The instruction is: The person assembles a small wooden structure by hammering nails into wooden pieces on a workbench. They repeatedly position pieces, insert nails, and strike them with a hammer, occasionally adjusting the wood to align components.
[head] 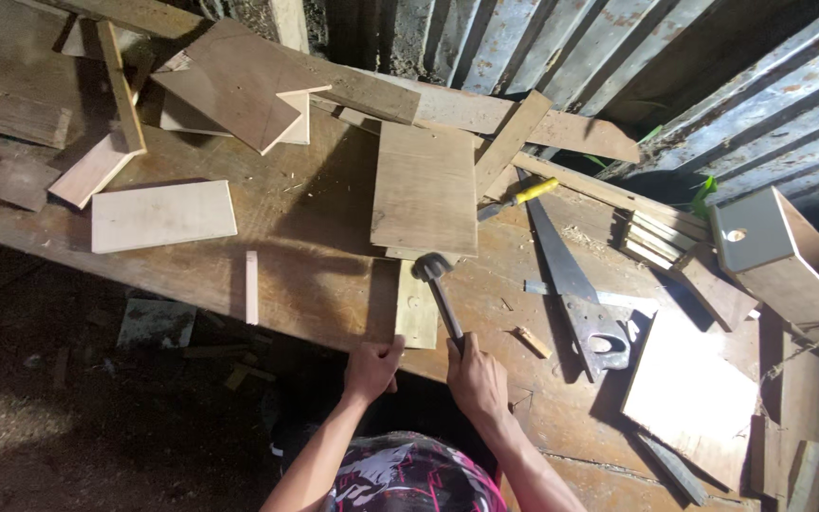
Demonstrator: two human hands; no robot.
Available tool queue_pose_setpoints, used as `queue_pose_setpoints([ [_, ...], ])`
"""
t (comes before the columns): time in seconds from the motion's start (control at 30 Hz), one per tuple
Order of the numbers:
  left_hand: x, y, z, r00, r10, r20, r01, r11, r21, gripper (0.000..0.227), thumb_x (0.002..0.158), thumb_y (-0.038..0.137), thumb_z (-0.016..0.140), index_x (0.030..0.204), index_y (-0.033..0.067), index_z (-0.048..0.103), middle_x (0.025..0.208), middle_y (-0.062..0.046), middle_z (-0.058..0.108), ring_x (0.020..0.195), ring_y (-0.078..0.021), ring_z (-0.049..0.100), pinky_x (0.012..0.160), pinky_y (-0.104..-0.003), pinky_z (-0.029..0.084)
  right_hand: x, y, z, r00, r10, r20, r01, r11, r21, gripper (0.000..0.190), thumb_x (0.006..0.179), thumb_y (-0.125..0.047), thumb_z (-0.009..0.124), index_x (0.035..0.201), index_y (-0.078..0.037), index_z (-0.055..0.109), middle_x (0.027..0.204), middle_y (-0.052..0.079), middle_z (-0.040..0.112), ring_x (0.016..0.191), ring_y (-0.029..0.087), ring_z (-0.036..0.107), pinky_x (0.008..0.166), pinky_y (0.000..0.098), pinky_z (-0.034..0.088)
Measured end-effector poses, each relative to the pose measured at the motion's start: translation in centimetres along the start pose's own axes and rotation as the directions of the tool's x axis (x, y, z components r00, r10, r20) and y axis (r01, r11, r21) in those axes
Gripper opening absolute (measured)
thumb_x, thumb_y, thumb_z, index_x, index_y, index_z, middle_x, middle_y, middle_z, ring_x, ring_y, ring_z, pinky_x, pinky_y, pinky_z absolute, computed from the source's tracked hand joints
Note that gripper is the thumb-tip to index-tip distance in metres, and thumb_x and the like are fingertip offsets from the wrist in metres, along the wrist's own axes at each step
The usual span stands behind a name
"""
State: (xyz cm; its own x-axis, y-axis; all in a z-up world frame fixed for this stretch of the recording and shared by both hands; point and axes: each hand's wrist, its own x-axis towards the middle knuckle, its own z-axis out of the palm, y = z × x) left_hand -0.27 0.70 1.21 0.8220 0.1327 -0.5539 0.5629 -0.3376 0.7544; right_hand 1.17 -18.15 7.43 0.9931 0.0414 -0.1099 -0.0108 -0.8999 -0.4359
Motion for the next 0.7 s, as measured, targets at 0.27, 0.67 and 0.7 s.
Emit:
queue_pose_setpoints([
  [0.27,-0.6,0.4,-0.1,0.996,0.077,-0.039,-0.08,0.993,-0.087,0.06,0.095,0.049,0.061,0.058,0.0026,0.066,0.043,-0.005,0.061,0.038,-0.0186,0.068,0.045,-0.033,0.054,-0.6,0.4,-3.4,0.94,0.044,-0.339,0.044,0.968,0.248,0.02,0.099,-0.024,0.06,0.095,-0.006,0.053,0.059,0.02,0.064,0.052,0.042,0.065,0.046,0.0515,0.046],
  [0.67,0.7,-0.3,-0.3,0.999,0.054,0.009,-0.054,0.999,-0.006,0.066,0.098,0.052,0.058,0.053,0.005,0.064,0.042,-0.007,0.063,0.039,-0.0176,0.067,0.048,-0.031,0.055,0.1,1.4,1.2,0.999,0.001,-0.035,0.002,0.996,0.085,0.029,0.101,-0.037,0.056,0.1,-0.008,0.055,0.059,0.02,0.066,0.057,0.044,0.065,0.053,0.0549,0.049],
  [0.7,0.6,-0.2,-0.1,0.998,0.057,0.016,-0.056,0.998,-0.035,0.066,0.098,0.051,0.058,0.053,0.005,0.063,0.042,-0.007,0.062,0.039,-0.0176,0.067,0.047,-0.033,0.054,-0.5,2.1,1.0,0.999,0.023,-0.042,-0.019,0.994,0.111,0.029,0.099,-0.037,0.057,0.1,-0.008,0.056,0.058,0.02,0.065,0.056,0.044,0.065,0.053,0.0554,0.048],
])
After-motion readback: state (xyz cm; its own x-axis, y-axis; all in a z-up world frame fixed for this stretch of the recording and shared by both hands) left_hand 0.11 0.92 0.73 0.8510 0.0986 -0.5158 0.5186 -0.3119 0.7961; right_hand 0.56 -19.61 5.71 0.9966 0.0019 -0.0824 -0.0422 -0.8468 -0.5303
